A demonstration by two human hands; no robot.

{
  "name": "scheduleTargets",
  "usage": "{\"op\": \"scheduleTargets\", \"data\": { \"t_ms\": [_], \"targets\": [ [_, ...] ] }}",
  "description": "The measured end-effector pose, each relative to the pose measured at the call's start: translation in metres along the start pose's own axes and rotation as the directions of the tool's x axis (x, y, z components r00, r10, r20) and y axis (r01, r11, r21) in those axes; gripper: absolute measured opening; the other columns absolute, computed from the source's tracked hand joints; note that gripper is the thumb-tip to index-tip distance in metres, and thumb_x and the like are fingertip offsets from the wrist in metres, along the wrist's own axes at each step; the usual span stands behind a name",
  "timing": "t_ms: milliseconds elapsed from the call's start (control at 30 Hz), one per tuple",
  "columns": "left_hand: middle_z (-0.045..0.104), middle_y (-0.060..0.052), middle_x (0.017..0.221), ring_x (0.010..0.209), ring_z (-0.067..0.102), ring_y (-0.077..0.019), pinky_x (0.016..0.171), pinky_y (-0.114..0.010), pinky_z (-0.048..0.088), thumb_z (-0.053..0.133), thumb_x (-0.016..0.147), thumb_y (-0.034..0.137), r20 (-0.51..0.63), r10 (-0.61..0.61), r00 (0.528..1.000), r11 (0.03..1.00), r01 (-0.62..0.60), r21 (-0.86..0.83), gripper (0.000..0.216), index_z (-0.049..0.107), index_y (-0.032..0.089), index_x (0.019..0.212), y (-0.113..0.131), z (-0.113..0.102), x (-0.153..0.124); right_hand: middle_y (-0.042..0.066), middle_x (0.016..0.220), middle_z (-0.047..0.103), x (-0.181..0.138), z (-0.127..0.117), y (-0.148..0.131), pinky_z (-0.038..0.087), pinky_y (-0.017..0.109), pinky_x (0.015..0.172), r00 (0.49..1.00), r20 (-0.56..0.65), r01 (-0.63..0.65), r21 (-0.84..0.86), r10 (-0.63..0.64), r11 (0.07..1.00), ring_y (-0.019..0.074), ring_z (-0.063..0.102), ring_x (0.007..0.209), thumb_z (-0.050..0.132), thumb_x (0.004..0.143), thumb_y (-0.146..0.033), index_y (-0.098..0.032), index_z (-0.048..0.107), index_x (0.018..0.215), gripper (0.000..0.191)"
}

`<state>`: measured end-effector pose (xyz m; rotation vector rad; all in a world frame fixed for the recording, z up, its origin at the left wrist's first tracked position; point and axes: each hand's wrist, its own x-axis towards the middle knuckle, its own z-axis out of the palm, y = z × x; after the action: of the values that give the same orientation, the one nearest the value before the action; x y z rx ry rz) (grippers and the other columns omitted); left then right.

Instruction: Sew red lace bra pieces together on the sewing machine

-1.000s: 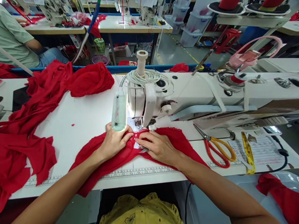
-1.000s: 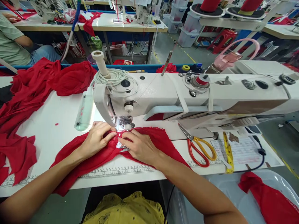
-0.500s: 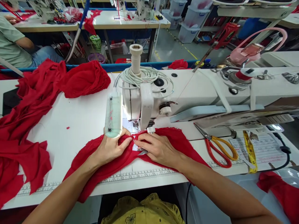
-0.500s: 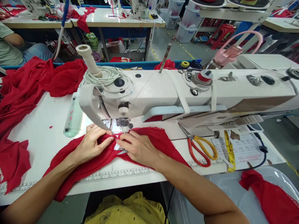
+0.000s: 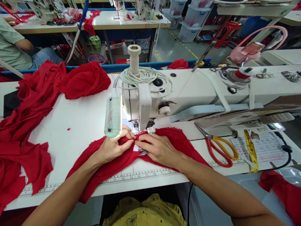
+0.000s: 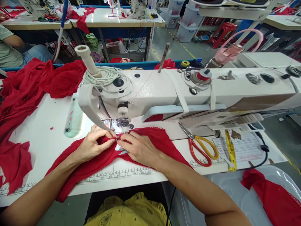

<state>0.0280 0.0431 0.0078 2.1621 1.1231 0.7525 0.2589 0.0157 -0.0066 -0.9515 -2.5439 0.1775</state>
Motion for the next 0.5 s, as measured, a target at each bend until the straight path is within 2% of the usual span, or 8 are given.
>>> {"op": "scheduleTargets", "data": {
  "t_ms": [167,267,500],
  "targets": [
    [0.072,-0.001,0.087,0.089,0.062,-0.0199,0.092,-0.038,0.044,0.064,0.088,0.028,-0.078,-0.068,0.995,0.994,0.074,0.081,0.009,0.062,0.023,0.081,-0.0044,0.0034,-0.0005,0.006,0.109,0.067,0.0008,-0.0015,-0.0006,0.037,0.024,0.055,1.0,-0.007,0.009,-0.005,-0.009,1.0,0.0178,0.053,0.091,0.053,0.082,-0.001,-0.018,0.065,0.12,0.043],
    [0.074,-0.003,0.097,0.098,0.061,-0.023,0.097,-0.041,0.042,0.066,0.088,0.033,-0.126,-0.077,0.989,0.985,0.095,0.145,0.011,0.068,0.023,0.092,-0.0074,0.005,-0.0009,0.006,0.109,0.067,0.0008,-0.0018,-0.0005,0.036,0.024,0.054,1.0,0.001,0.009,-0.012,-0.009,1.0,0.0178,0.053,0.091,0.052,0.083,-0.001,-0.019,0.064,0.121,0.044],
    [0.075,-0.002,0.105,0.102,0.062,-0.023,0.102,-0.042,0.038,0.063,0.09,0.03,-0.076,-0.027,0.997,0.975,0.043,0.217,0.014,0.071,0.024,0.1,-0.0057,0.0049,0.0017,0.005,0.109,0.067,0.0016,-0.0025,-0.0005,0.033,0.022,0.052,1.0,0.012,0.003,-0.022,-0.003,1.0,0.0165,0.053,0.091,0.053,0.084,-0.001,-0.019,0.064,0.12,0.042]
  ]
}}
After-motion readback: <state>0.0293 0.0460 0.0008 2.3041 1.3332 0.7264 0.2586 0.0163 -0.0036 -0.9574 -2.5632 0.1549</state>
